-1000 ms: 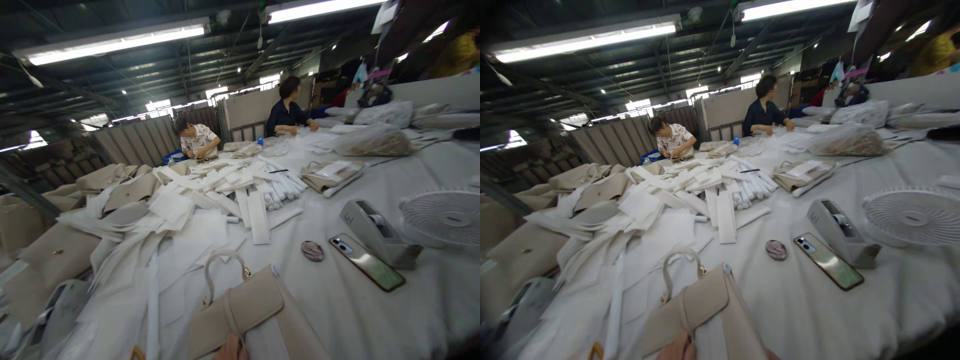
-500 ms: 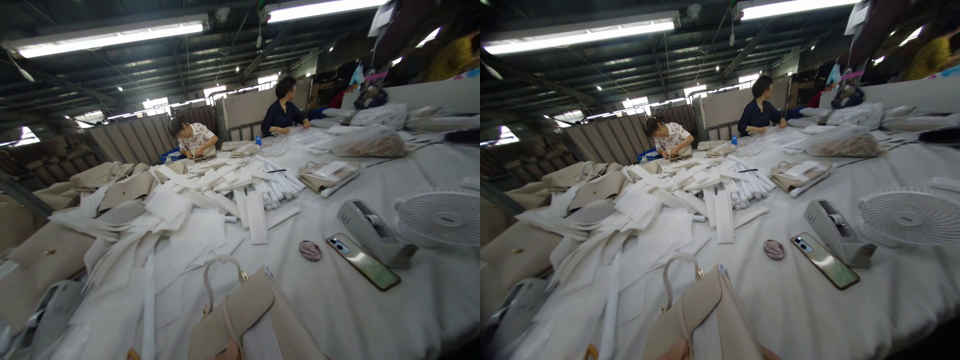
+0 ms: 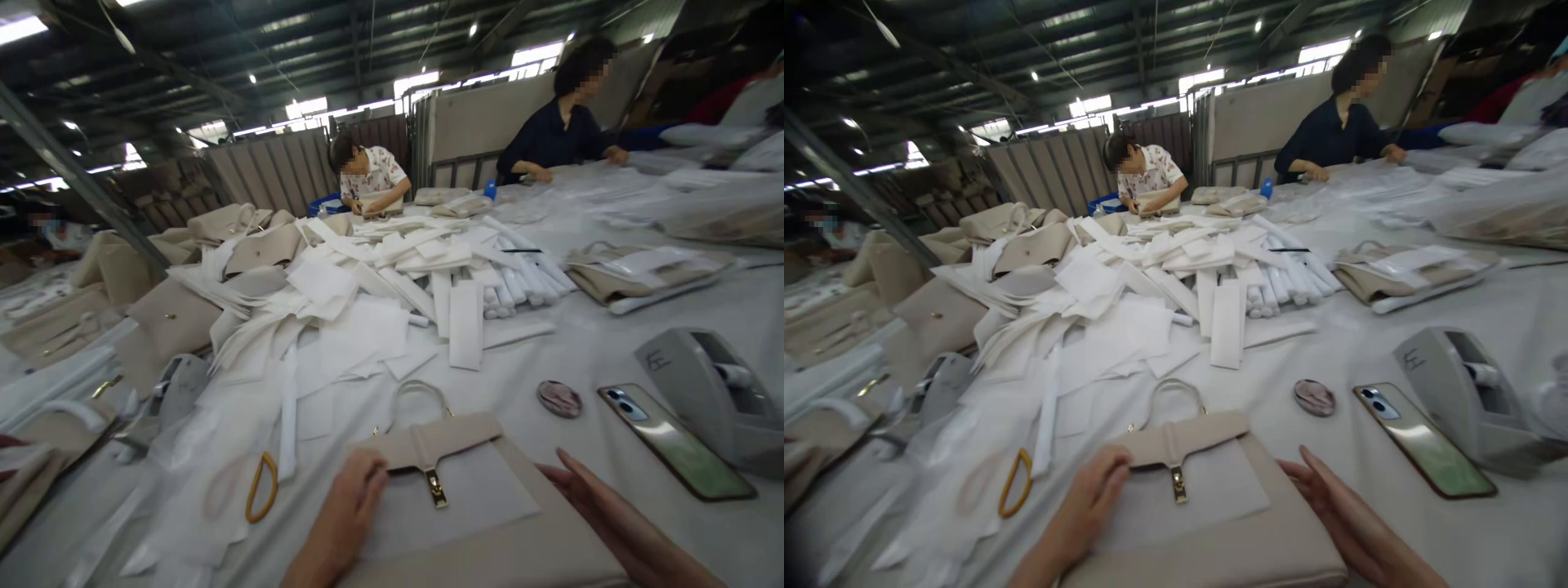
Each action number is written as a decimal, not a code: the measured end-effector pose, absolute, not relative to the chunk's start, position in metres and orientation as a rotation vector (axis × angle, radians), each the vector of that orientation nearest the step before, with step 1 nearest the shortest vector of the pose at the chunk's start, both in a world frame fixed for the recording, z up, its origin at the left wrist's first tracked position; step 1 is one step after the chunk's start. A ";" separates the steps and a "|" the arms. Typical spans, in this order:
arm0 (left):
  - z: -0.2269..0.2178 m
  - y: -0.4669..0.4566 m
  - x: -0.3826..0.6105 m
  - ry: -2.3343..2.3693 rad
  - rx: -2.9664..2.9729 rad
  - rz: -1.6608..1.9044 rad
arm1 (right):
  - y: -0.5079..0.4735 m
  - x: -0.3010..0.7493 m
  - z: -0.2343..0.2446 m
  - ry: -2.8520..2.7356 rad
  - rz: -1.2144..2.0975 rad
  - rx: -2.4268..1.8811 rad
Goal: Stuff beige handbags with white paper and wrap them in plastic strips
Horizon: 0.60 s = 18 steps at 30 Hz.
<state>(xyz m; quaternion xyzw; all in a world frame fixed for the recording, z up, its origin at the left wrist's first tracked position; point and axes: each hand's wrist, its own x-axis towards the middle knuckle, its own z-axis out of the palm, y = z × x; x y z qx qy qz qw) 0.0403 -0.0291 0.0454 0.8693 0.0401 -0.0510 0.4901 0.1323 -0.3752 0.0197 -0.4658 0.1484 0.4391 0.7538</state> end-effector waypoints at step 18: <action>0.033 -0.006 0.006 0.719 1.073 -0.212 | -0.347 0.104 0.054 0.494 0.606 -1.317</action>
